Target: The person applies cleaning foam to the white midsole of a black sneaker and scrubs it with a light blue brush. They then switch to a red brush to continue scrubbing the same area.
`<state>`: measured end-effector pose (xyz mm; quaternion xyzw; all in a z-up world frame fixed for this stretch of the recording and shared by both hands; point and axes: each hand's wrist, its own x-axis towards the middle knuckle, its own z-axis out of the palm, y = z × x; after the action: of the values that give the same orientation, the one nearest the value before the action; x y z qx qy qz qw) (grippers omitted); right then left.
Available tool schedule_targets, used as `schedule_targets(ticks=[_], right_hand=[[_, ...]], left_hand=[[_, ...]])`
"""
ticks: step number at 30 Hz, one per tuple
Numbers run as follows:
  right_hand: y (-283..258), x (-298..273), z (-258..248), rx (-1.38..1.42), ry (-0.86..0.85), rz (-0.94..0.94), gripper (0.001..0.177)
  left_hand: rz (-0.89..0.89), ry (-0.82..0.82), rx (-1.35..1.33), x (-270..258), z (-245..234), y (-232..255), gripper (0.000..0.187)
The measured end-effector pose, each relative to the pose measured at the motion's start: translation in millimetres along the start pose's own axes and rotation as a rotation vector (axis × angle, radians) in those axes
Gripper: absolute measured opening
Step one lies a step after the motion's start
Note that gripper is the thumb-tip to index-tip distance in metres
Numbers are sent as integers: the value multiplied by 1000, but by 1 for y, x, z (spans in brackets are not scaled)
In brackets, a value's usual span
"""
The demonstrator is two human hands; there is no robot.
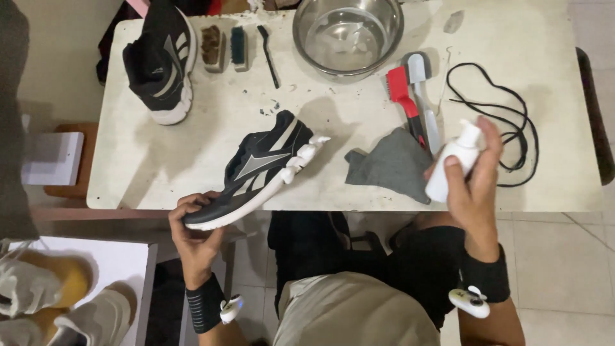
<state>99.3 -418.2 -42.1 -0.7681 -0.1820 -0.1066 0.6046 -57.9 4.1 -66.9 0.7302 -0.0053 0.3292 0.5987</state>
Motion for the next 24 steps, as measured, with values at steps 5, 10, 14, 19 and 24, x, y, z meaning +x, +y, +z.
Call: schedule_targets(ticks=[5,10,14,19,24], right_hand=[[1,5,-30,-381,195,-38,56],[15,7,-35,-454,226,4,64],[17,12,-33,-582,269,-68,76],[28,13,-38,-712,359,-134,72],[37,16,-40,-687,374,-137,76]], left_hand=[[-35,-60,-33,-4,6,5,42],[-86,-62,-99,-4,19,5,43],[-86,-45,-124,-3,19,3,43],[-89,-37,-137,-3,19,-1,43],[-52,-57,-98,-3,18,-5,43]])
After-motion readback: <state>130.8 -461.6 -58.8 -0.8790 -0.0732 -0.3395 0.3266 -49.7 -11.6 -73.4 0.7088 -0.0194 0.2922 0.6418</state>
